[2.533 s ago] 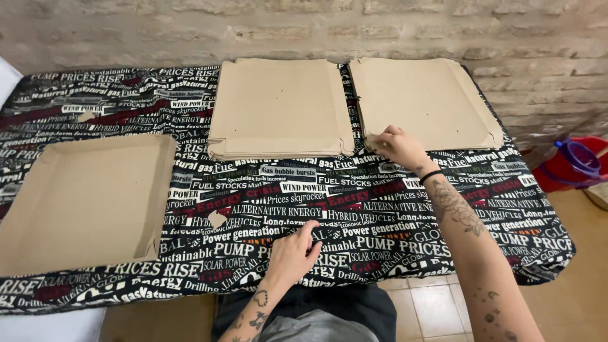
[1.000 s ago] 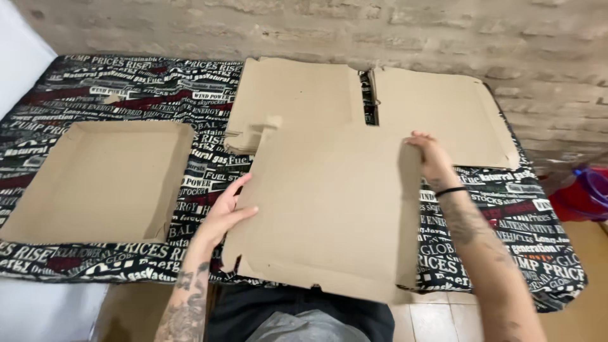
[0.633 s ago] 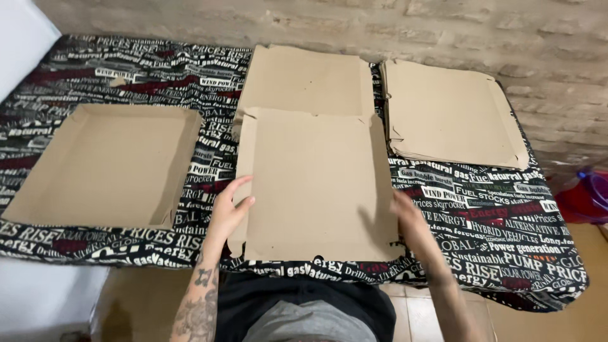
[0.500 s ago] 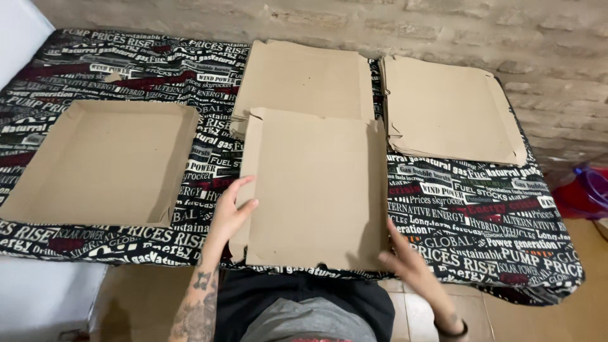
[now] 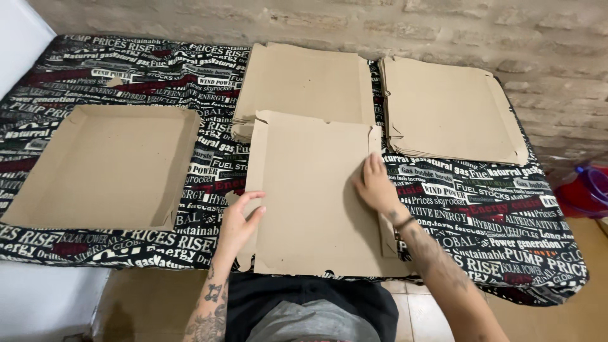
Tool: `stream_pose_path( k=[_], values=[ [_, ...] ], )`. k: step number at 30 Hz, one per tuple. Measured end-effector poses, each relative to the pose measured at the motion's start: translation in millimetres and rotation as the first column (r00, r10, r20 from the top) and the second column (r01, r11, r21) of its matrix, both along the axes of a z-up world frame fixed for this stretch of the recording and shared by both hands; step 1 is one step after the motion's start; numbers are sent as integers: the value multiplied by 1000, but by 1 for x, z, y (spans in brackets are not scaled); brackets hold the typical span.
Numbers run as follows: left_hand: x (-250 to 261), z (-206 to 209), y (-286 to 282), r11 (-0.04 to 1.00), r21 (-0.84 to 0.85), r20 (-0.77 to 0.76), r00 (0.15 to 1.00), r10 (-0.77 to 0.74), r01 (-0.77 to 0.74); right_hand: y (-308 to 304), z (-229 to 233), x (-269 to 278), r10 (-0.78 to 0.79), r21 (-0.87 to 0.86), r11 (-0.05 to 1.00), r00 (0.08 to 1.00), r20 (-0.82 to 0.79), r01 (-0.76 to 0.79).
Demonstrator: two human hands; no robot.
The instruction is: The person organizes and folds cardboard pizza boxes on a flat surface, stacking them together and securing the flaps by hand.
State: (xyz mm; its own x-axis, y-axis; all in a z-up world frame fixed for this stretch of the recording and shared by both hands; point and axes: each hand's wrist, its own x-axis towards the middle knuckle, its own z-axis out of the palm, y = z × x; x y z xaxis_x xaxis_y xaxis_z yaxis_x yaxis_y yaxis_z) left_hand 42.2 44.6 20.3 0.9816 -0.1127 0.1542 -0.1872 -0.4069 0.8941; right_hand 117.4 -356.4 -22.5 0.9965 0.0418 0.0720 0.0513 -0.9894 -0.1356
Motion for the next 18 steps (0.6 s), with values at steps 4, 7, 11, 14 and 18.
stream_pose_path(
  k=[4,7,11,14,18],
  values=[
    [3,-15,0,1000,20,31,999,12,-13,-13,-10,52,-140,-67,987,982,123,149],
    [-5,3,-6,995,75,74,996,57,-63,8,36,65,4,-446,871,903,430,208],
    [5,-26,-5,906,362,287,951,115,-219,15,22,98,-25,-97,994,956,293,55],
    [7,-34,-8,852,439,365,923,121,-285,15,13,103,-9,43,999,944,329,-5],
    [8,-33,-6,852,458,315,942,113,-256,-7,-7,122,23,30,999,914,406,-38]
  ],
)
